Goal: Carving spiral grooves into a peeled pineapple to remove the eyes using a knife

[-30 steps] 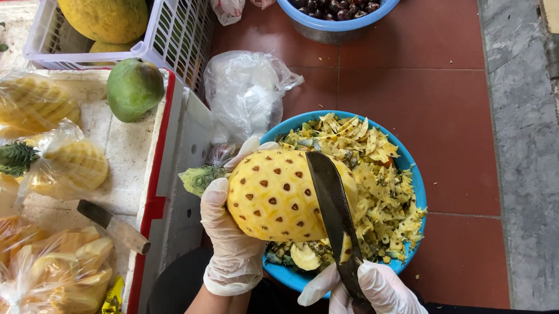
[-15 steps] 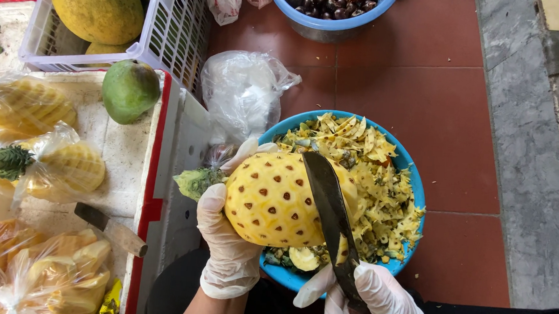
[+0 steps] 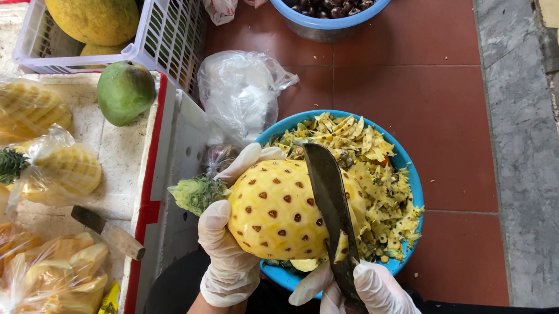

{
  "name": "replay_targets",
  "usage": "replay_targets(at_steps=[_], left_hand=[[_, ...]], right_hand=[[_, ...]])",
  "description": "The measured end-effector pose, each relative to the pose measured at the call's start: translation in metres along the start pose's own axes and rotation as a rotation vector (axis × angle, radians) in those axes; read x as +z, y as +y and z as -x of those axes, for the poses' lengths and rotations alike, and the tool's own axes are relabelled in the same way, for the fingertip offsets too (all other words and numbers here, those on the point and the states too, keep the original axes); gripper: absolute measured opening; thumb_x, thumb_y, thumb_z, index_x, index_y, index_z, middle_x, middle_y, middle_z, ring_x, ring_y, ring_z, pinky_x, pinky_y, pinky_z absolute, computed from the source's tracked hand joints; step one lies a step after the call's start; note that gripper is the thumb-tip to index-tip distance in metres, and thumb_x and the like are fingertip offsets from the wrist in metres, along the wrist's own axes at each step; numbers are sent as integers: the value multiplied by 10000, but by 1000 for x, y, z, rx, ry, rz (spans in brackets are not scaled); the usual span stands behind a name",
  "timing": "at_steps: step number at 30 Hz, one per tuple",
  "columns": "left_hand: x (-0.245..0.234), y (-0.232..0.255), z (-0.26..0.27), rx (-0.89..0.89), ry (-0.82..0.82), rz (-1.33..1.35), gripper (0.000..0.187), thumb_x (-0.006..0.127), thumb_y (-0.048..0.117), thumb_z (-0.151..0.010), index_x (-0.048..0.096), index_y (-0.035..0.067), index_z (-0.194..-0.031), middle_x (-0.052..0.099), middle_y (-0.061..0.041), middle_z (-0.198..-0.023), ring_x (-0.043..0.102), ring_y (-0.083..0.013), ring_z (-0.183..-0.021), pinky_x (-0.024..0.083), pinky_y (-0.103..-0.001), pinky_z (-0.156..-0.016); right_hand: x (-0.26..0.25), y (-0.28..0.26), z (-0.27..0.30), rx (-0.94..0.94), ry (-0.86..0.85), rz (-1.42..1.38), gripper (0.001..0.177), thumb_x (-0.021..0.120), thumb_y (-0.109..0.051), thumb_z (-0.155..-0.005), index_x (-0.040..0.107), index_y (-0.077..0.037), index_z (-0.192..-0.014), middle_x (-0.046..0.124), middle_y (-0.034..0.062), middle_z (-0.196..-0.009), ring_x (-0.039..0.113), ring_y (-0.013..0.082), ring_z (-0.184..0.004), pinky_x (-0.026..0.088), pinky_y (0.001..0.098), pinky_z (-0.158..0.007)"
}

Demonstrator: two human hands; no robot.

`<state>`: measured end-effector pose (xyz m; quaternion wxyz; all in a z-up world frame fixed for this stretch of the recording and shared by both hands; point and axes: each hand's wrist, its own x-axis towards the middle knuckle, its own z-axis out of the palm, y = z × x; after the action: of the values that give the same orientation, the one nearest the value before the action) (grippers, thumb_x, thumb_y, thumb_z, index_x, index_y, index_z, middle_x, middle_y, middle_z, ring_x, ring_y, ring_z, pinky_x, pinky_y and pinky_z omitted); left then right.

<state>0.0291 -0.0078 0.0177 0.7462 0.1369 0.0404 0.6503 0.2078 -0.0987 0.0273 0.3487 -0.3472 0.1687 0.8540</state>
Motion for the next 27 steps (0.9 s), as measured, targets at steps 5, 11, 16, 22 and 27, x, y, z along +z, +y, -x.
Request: replay_targets(at_steps=[5, 11, 16, 22, 27], left_hand=[[-6, 2, 3, 38, 12, -112, 487, 827, 327, -817, 478, 200, -1130, 532, -111, -1308, 479, -293, -1356, 309, -503, -1231], [2, 5, 2, 18, -18, -74, 457, 821, 302, -813, 464, 234, -1091, 494, -15, -1199, 440, -224, -1351, 282, -472, -1228], [9, 4, 1, 82, -18, -177, 432, 829, 322, -830, 525, 192, -1108, 555, -62, -1239, 481, -259, -1342, 296, -508, -1229], [15, 1, 1, 123, -19, -226, 416, 822, 306, -828, 537, 173, -1101, 537, -11, -1134, 482, -255, -1334, 272, -540, -1250], [8, 5, -1, 113, -71, -293, 447, 824, 325, -861, 585, 71, -1141, 573, -65, -1162, 523, -341, -1308, 333, -553, -1214]], right_hand=[[2, 4, -3, 222, -181, -710, 829, 961, -399, -658, 680, -94, -1375, 557, 13, -1147, 626, -38, -1124, 451, 110, -1075], [-2, -2, -3, 464, -223, -916, 602, 1012, -361, -671, 732, -98, -1134, 613, -10, -1070, 688, 6, -996, 557, 120, -955], [-17, -1, -10, 67, -18, -265, 760, 679, -364, -730, 550, -19, -1394, 507, 141, -1228, 524, 119, -1135, 415, 187, -1038], [-25, -6, -8, 126, -168, -301, 806, 843, -379, -685, 621, -25, -1374, 565, 139, -1222, 587, 111, -1179, 438, 184, -1065], [13, -6, 8, -258, -63, 415, 854, 712, -536, -753, 777, 277, -1007, 810, 311, -1257, 625, 255, -1448, 331, 294, -1186]])
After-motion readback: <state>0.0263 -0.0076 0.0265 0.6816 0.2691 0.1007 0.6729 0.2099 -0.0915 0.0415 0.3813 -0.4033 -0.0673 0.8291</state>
